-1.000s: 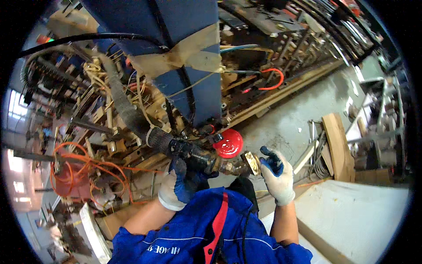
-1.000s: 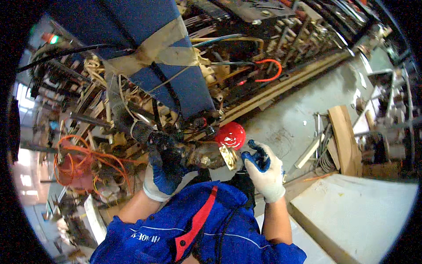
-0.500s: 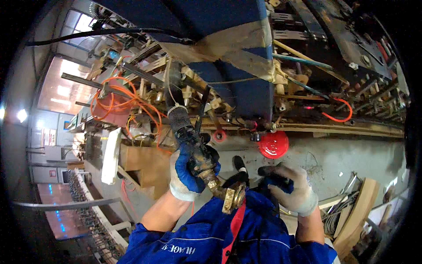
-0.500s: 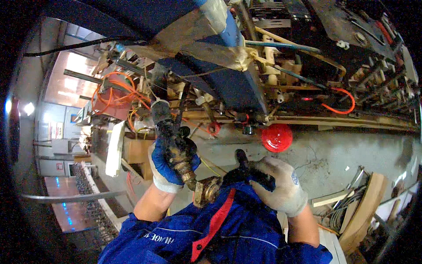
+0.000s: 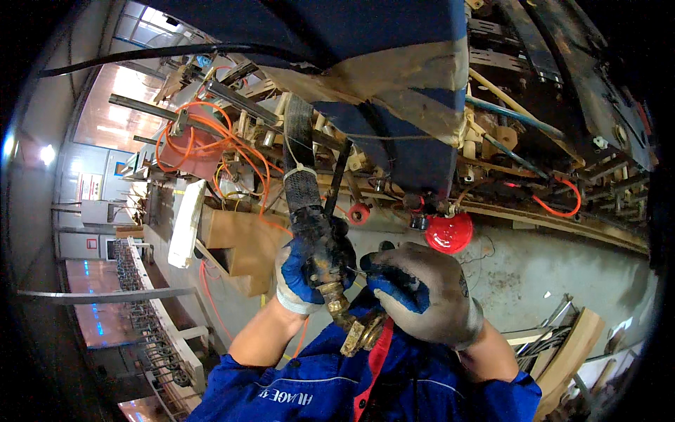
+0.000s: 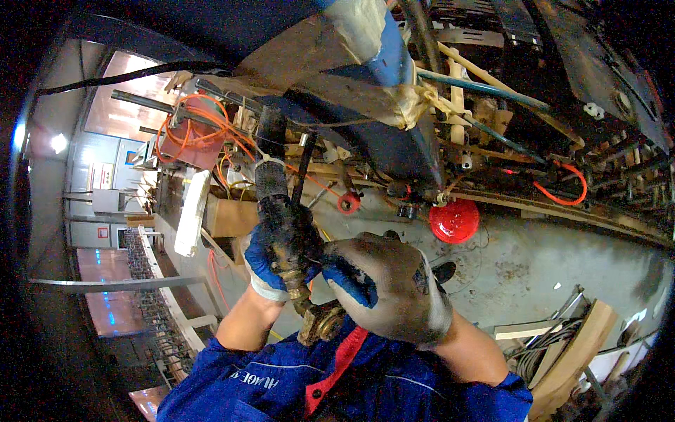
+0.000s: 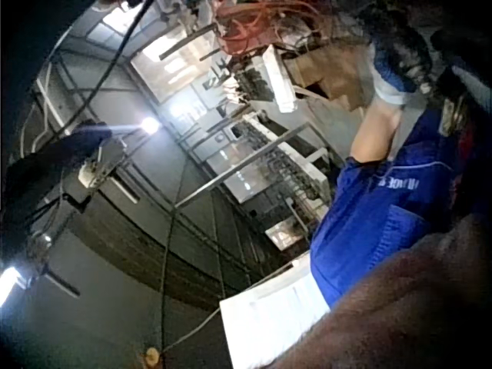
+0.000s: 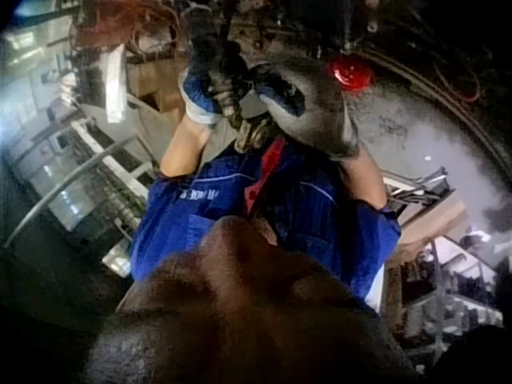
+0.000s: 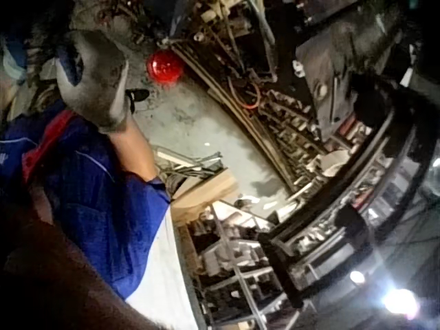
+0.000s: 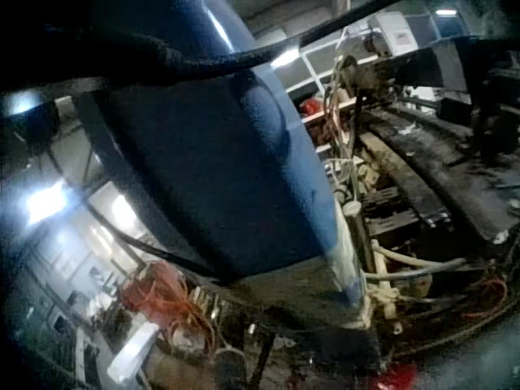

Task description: The person holds a metal component attached to a hose and scrapes its surface using a tool. The person then pulls on the component and turns it while checking the surface.

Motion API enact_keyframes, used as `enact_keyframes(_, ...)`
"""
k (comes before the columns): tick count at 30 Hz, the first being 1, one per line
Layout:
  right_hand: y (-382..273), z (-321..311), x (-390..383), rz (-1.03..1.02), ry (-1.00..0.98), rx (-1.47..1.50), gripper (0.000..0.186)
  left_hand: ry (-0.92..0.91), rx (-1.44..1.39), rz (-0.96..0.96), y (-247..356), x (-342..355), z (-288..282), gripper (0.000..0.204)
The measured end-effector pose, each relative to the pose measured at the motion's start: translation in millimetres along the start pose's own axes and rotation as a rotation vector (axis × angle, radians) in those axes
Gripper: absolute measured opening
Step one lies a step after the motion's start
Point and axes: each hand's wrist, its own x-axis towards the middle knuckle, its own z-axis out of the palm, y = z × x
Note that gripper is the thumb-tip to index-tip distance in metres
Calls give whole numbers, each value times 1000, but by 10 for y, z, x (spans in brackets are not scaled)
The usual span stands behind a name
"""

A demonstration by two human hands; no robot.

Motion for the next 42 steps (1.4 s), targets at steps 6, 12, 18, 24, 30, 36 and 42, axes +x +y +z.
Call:
enact_keyframes(6,-32,-47,154,1,-185,96,36,-181,-76,11,63,41,-196,50)
enact_keyframes(12,-15,43,261,-108,-181,71,35,-290,-47,107,125,-7,-270,63)
enact_keyframes(18,-4,27,398,-145,-242,47,30,-270,21,155,130,-36,-306,74)
enact_keyframes(24,33,9,437,-220,-214,62,33,-280,-36,181,108,-30,-164,62)
enact_keyframes(30,184,133,293,-250,-155,133,41,-2,1300,564,178,-131,32,30)
enact_keyframes(36,-49,40,149,85,-164,172,34,-40,595,188,57,38,-299,38)
enact_keyframes(42,-97,25,-259,386,100,119,37,-321,-144,-122,-79,171,-152,29)
